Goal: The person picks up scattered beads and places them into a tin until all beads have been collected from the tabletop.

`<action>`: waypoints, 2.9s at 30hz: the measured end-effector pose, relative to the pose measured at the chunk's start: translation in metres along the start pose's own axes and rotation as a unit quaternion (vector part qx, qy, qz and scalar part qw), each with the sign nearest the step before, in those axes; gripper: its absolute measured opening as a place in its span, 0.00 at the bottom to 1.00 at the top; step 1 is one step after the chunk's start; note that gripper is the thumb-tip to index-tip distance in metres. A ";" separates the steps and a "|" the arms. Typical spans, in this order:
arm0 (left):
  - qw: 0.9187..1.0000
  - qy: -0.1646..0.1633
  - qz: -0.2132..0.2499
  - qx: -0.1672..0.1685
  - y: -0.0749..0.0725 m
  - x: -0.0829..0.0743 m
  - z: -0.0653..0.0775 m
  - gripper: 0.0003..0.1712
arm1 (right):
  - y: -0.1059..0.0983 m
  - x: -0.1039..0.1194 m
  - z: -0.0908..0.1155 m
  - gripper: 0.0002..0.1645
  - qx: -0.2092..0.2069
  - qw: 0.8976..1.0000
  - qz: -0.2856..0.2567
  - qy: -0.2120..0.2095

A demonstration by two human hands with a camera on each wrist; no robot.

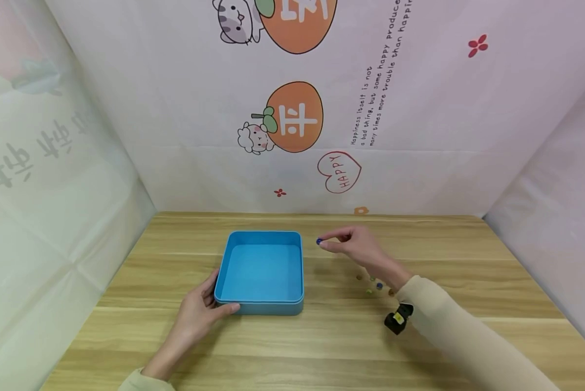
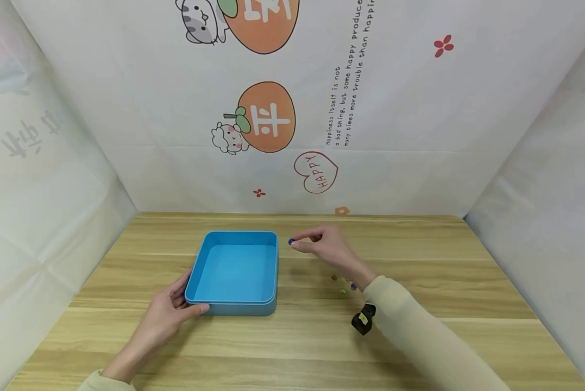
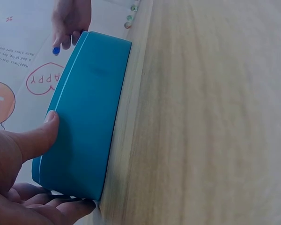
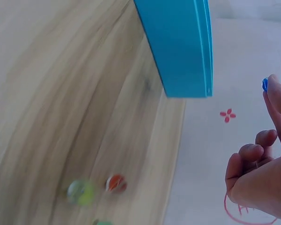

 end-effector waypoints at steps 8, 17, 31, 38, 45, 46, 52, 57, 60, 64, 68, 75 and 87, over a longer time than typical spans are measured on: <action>1.000 0.001 0.006 -0.001 0.000 -0.002 0.001 0.57 | 0.016 0.020 -0.013 0.14 0.012 1.000 0.005 -0.021; 1.000 -0.002 0.008 -0.001 0.000 -0.002 0.001 0.57 | 0.032 0.043 -0.028 0.12 0.028 0.999 0.013 -0.033; 1.000 0.001 0.011 0.002 -0.001 -0.001 -0.001 0.56 | 0.064 0.061 -0.046 0.10 0.044 0.997 0.033 -0.051; 1.000 -0.001 0.011 0.004 -0.001 -0.002 0.000 0.56 | 0.080 0.065 -0.052 0.09 0.048 0.996 0.048 -0.056; 1.000 -0.001 0.002 0.006 -0.001 -0.003 0.000 0.56 | 0.090 0.066 -0.058 0.09 0.052 0.996 0.045 -0.056; 1.000 -0.001 0.003 0.006 -0.001 -0.003 0.000 0.55 | 0.091 0.066 -0.059 0.09 0.053 0.996 0.047 -0.056; 1.000 0.000 0.008 0.007 -0.001 -0.003 0.000 0.56 | 0.099 0.065 -0.064 0.08 0.053 0.995 0.064 -0.053; 1.000 0.001 0.009 0.007 0.000 -0.003 -0.001 0.55 | 0.104 0.065 -0.066 0.08 0.058 0.995 0.064 -0.050; 1.000 -0.001 0.007 0.006 -0.001 -0.003 0.000 0.55 | 0.106 0.066 -0.065 0.07 0.058 0.995 0.059 -0.050; 1.000 -0.002 0.010 0.006 -0.001 -0.003 0.000 0.55 | 0.107 0.067 -0.066 0.07 0.058 0.996 0.055 -0.050; 1.000 -0.001 0.011 0.007 0.000 -0.003 -0.001 0.56 | 0.108 0.066 -0.066 0.10 0.054 0.996 0.055 -0.045; 1.000 -0.005 0.011 0.005 0.001 -0.004 -0.001 0.56 | 0.097 0.062 -0.061 0.13 0.025 0.999 0.027 -0.038; 1.000 0.000 0.001 0.002 -0.001 -0.002 0.000 0.56 | 0.058 0.035 -0.028 0.12 0.006 0.999 -0.011 -0.038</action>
Point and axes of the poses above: each hand's wrist, its own z-axis away from the middle knuckle, its own y-axis out of the palm, x = y × z, the point moved 2 cm from there along -z, towards the middle knuckle, and after that the axes turned 13 degrees about z, right-handed, at the moved point
